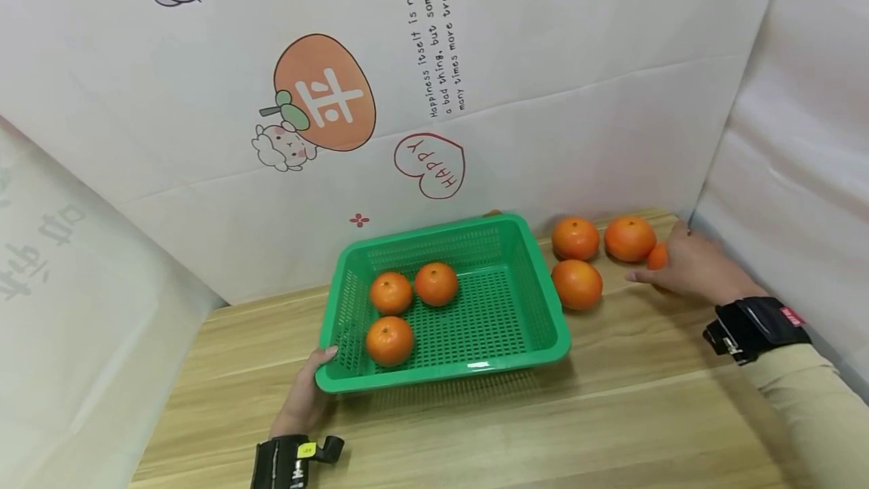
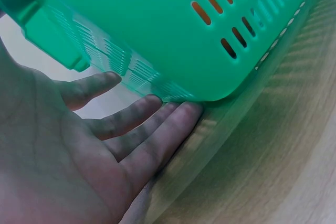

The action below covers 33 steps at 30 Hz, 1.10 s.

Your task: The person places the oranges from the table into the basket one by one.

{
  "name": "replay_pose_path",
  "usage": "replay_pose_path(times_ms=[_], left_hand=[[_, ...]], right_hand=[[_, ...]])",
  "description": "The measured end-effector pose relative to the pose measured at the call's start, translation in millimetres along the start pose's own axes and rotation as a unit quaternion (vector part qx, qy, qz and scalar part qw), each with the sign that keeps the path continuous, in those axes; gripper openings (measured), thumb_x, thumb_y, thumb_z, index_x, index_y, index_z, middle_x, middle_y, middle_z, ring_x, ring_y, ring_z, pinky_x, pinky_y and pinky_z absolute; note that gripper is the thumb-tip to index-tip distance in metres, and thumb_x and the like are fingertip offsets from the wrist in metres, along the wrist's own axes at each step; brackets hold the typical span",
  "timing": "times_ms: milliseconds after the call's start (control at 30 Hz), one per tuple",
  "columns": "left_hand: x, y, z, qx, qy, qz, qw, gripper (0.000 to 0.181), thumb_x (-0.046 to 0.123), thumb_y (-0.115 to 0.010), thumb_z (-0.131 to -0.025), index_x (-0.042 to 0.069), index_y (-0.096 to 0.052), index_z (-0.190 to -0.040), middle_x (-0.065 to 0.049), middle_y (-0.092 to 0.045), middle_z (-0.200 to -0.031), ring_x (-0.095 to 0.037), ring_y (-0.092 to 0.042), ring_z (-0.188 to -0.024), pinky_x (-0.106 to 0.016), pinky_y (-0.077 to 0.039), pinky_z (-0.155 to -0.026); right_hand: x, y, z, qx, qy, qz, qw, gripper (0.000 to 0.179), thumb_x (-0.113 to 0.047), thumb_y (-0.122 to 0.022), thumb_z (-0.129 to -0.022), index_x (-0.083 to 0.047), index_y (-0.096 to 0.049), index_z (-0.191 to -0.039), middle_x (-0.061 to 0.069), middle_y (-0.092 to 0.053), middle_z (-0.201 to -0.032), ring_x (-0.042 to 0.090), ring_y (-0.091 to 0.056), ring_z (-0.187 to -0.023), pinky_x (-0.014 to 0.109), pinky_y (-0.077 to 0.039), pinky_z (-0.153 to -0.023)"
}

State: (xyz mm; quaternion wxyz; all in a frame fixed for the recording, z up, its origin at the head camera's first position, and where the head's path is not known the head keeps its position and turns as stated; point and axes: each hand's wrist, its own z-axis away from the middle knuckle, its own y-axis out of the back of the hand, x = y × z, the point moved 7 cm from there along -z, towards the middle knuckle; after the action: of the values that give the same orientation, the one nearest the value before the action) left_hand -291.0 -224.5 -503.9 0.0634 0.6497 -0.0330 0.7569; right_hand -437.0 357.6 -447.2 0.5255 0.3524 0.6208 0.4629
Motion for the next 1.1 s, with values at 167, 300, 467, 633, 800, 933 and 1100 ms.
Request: replay_pose_path(times_ms=[167,300,467,633,800,933,1100], left_hand=[[-2.2,-0.9,2.0,-0.007,-0.002,0.004,1.0,0.065,0.037,-0.038,-0.106,0.014,-0.024,-0.166,-0.019,-0.038,-0.16,-0.019,-0.046,-0.132,-0.039,-0.029,-0.114],[-4.9,-2.3,3.2,-0.005,0.0,0.003,1.0,0.064,0.038,-0.037,-0.107,0.014,-0.026,-0.165,-0.019,-0.04,-0.157,-0.019,-0.045,-0.132,-0.039,-0.027,-0.114],[-8.2,-4.9,2.8,0.003,0.006,0.011,0.9999,0.064,0.039,-0.039,-0.107,0.014,-0.027,-0.165,-0.02,-0.04,-0.16,-0.019,-0.046,-0.133,-0.038,-0.028,-0.114],[-7.4,-7.7,1.8,-0.003,0.0,0.019,0.9998,0.063,0.038,-0.039,-0.107,0.013,-0.028,-0.164,-0.016,-0.044,-0.156,-0.02,-0.047,-0.132,-0.039,-0.029,-0.114],[-3.1,-4.9,1.4,-0.008,-0.008,0.017,0.9998,0.059,0.036,-0.039,-0.106,0.009,-0.035,-0.158,-0.009,-0.052,-0.14,-0.021,-0.051,-0.125,-0.04,-0.031,-0.112],[-2.2,-1.8,2.7,0.001,-0.006,0.02,0.9998,0.059,0.036,-0.04,-0.105,0.008,-0.037,-0.156,-0.007,-0.054,-0.137,-0.02,-0.052,-0.123,-0.039,-0.032,-0.112],[-5.8,-5.2,4.5,-0.002,0.0,0.016,0.9999,0.061,0.038,-0.04,-0.105,0.009,-0.036,-0.159,-0.016,-0.049,-0.147,-0.021,-0.05,-0.127,-0.039,-0.031,-0.113]], right_hand=[[-19.6,2.1,-6.4,0.057,0.108,-0.091,0.9883,0.112,-0.037,-0.095,-0.076,-0.005,-0.032,-0.163,0.022,-0.056,-0.15,0.036,-0.06,-0.125,0.031,-0.049,-0.1],[-41.3,10.4,-8.2,0.078,0.239,-0.195,0.9478,0.115,-0.013,-0.099,-0.064,-0.028,-0.04,-0.161,-0.003,-0.056,-0.155,0.013,-0.051,-0.138,0.009,-0.035,-0.105],[-44.3,18.4,-10.1,0.072,0.277,-0.236,0.9287,0.119,-0.004,-0.097,-0.058,-0.02,-0.04,-0.162,0.002,-0.054,-0.158,0.015,-0.05,-0.142,0.013,-0.035,-0.11],[-22.6,-7.5,-21.8,-0.028,0.244,-0.453,0.8572,0.09,-0.005,-0.077,-0.084,-0.016,-0.036,-0.164,0.017,-0.049,-0.161,0.042,-0.056,-0.135,0.038,-0.054,-0.103],[-28.0,-43.4,-19.6,-0.149,0.194,-0.774,0.5842,0.063,-0.018,-0.042,-0.101,-0.02,-0.035,-0.164,0.03,-0.041,-0.161,0.065,-0.049,-0.131,0.079,-0.045,-0.093],[-47.6,-16.7,2.6,-0.111,0.181,-0.698,0.6836,0.068,-0.009,-0.049,-0.098,-0.015,-0.033,-0.164,0.032,-0.044,-0.158,0.062,-0.057,-0.121,0.074,-0.051,-0.085],[-39.5,0.0,4.8,-0.051,0.143,-0.555,0.8177,0.082,0.004,-0.062,-0.088,-0.015,-0.036,-0.164,0.031,-0.05,-0.154,0.055,-0.065,-0.112,0.065,-0.057,-0.078]])
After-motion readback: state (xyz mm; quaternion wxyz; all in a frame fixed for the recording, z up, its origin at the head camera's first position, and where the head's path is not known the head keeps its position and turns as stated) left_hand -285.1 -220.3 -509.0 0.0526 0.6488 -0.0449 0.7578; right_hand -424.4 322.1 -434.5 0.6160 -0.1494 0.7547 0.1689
